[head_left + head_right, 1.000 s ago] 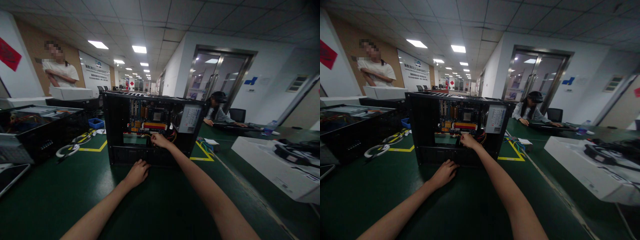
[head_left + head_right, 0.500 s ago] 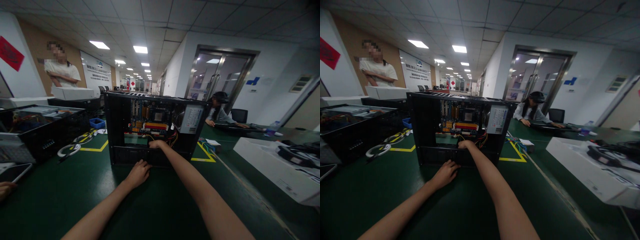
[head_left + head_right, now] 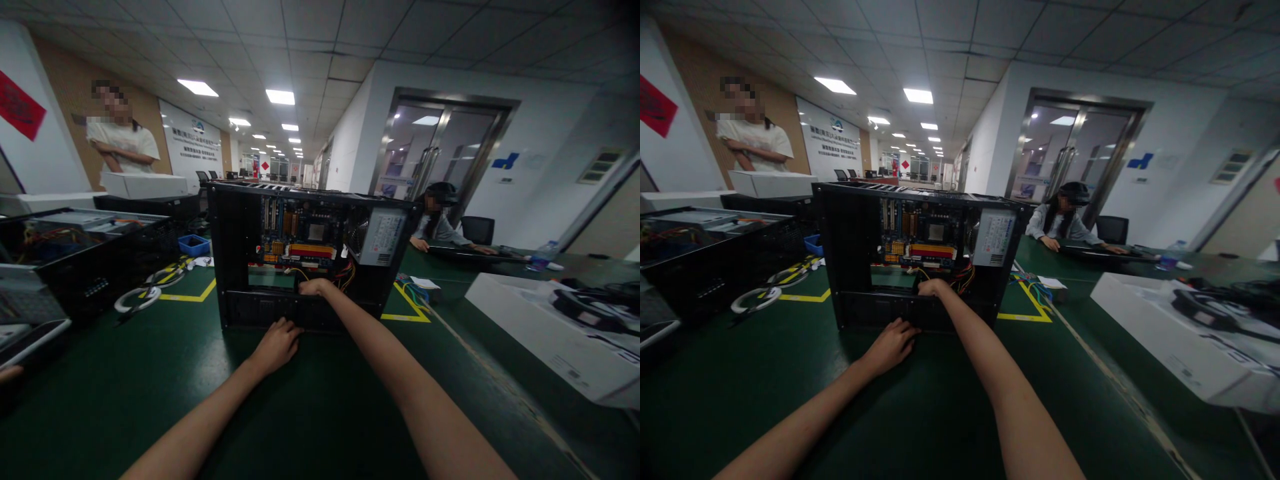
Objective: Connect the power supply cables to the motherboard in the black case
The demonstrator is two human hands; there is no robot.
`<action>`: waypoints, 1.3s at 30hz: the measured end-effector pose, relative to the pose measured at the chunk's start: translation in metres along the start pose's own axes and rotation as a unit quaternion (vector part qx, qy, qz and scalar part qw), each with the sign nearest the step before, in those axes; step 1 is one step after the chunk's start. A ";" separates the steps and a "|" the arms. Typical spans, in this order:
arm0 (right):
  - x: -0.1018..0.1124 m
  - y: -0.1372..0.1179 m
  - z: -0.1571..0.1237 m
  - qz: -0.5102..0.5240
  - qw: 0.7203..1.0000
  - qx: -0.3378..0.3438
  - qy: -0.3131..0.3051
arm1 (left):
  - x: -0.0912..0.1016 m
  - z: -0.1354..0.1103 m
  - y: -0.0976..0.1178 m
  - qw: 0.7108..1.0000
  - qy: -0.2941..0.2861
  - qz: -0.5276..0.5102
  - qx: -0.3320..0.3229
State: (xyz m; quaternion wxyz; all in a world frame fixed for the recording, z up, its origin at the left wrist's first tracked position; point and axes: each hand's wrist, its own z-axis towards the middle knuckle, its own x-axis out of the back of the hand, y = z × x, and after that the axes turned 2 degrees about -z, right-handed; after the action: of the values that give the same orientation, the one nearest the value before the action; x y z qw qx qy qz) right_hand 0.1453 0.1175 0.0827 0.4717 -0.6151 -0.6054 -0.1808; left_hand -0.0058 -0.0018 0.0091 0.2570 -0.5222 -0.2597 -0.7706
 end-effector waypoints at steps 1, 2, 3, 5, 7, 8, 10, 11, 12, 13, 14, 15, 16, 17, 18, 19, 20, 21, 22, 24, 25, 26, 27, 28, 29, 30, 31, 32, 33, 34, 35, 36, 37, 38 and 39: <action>0.000 0.000 0.000 0.000 1.000 -0.003 0.011 | 0.000 0.000 0.000 1.000 -0.001 -0.001 0.000; -0.001 0.000 0.000 0.000 1.000 -0.006 0.022 | 0.000 0.000 0.000 1.000 -0.001 -0.001 0.000; -0.001 -0.001 0.000 0.001 1.000 -0.008 0.029 | 0.000 0.000 0.000 1.000 -0.002 -0.002 -0.001; -0.002 -0.001 -0.001 0.011 0.999 -0.016 0.049 | -0.001 0.000 0.000 1.000 -0.002 -0.001 0.001; -0.002 0.000 -0.004 0.039 0.994 -0.030 0.094 | 0.000 0.000 0.000 1.000 -0.001 0.001 0.003; -0.001 0.001 -0.007 0.059 0.990 -0.036 0.121 | 0.000 0.000 0.000 1.000 -0.001 0.002 0.004; -0.001 0.003 -0.012 0.112 0.980 -0.042 0.158 | 0.000 0.000 0.001 1.000 -0.003 0.002 0.003; 0.000 0.004 -0.016 0.146 0.975 -0.041 0.162 | 0.000 0.000 0.001 1.000 -0.004 0.003 0.003; 0.001 0.006 -0.020 0.184 0.969 -0.036 0.158 | 0.000 0.000 0.001 1.000 -0.005 0.003 0.003; 0.001 0.007 -0.023 0.225 0.962 -0.029 0.152 | 0.000 0.000 0.001 1.000 -0.006 0.004 0.005; 0.001 0.008 -0.027 0.266 0.953 -0.020 0.147 | 0.000 0.000 0.001 1.000 -0.007 0.004 0.006; 0.001 0.008 -0.030 0.305 0.942 -0.011 0.144 | 0.000 0.000 0.001 1.000 -0.009 0.004 0.007; 0.001 0.008 -0.033 0.338 0.931 -0.004 0.140 | 0.000 0.000 0.001 1.000 -0.010 0.003 0.008; 0.001 0.008 -0.036 0.367 0.920 0.001 0.136 | 0.001 0.001 0.001 1.000 -0.011 0.003 0.009; 0.001 0.008 -0.038 0.392 0.910 0.002 0.137 | 0.001 0.000 0.001 1.000 -0.011 0.002 0.010; 0.001 0.007 -0.040 0.415 0.899 0.000 0.140 | 0.001 0.000 0.001 1.000 -0.011 0.002 0.010; 0.001 0.006 -0.042 0.438 0.887 -0.004 0.144 | 0.001 0.000 0.001 1.000 -0.011 0.002 0.009; 0.001 0.006 -0.043 0.461 0.874 -0.010 0.151 | 0.001 0.000 0.001 1.000 -0.010 0.002 0.007; 0.001 0.005 -0.044 0.484 0.861 -0.016 0.157 | 0.001 0.000 0.001 1.000 -0.009 0.002 0.005; 0.001 0.005 -0.046 0.526 0.835 -0.019 0.161 | 0.002 0.000 0.002 1.000 -0.008 0.002 0.003; 0.001 0.006 -0.047 0.544 0.823 -0.020 0.162 | 0.002 0.000 0.002 1.000 -0.007 0.002 0.003; 0.002 0.007 -0.048 0.560 0.812 -0.019 0.162 | 0.002 0.001 0.002 1.000 -0.006 0.003 0.003; 0.002 0.008 -0.048 0.574 0.803 -0.020 0.162 | 0.001 0.001 0.001 1.000 -0.007 0.003 0.003; 0.002 0.009 -0.049 0.585 0.794 -0.022 0.162 | 0.001 0.001 0.001 1.000 -0.007 0.002 0.003; 0.002 0.010 -0.049 0.596 0.786 -0.026 0.162 | 0.001 0.001 0.001 1.000 -0.007 0.001 0.003; 0.002 0.011 -0.048 0.606 0.778 -0.031 0.163 | 0.001 0.001 0.001 1.000 -0.007 0.001 0.002; 0.002 0.012 -0.048 0.616 0.769 -0.035 0.164 | 0.001 0.001 0.001 1.000 -0.007 0.000 0.000; 0.003 0.012 -0.048 0.627 0.761 -0.041 0.165 | 0.001 0.001 0.001 1.000 -0.007 0.000 -0.001; 0.003 0.013 -0.047 0.636 0.753 -0.046 0.166 | 0.001 0.000 0.000 1.000 -0.006 0.000 -0.001; 0.003 0.014 -0.047 0.643 0.746 -0.050 0.167 | 0.001 0.000 0.000 1.000 -0.006 0.000 -0.001; 0.003 0.015 -0.046 0.650 0.740 -0.053 0.167 | 0.001 0.000 0.000 1.000 -0.005 -0.001 0.000; 0.004 0.016 -0.045 0.655 0.735 -0.055 0.166 | 0.001 0.000 0.000 1.000 -0.005 -0.001 0.001; 0.004 0.018 -0.044 0.660 0.731 -0.056 0.165 | 0.001 0.000 0.001 1.000 -0.004 -0.002 0.002; 0.005 0.019 -0.042 0.665 0.727 -0.056 0.161 | 0.001 0.000 0.001 1.000 -0.004 -0.002 0.003; 0.005 0.021 -0.041 0.671 0.723 -0.056 0.156 | 0.001 0.000 0.001 1.000 -0.005 -0.001 0.003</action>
State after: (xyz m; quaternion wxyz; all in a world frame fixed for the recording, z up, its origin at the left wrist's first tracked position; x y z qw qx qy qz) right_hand 0.1797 0.0916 0.0991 0.5223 -0.8489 0.0584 0.0564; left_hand -0.0052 -0.0021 0.0100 0.2558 -0.5252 -0.2637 -0.7676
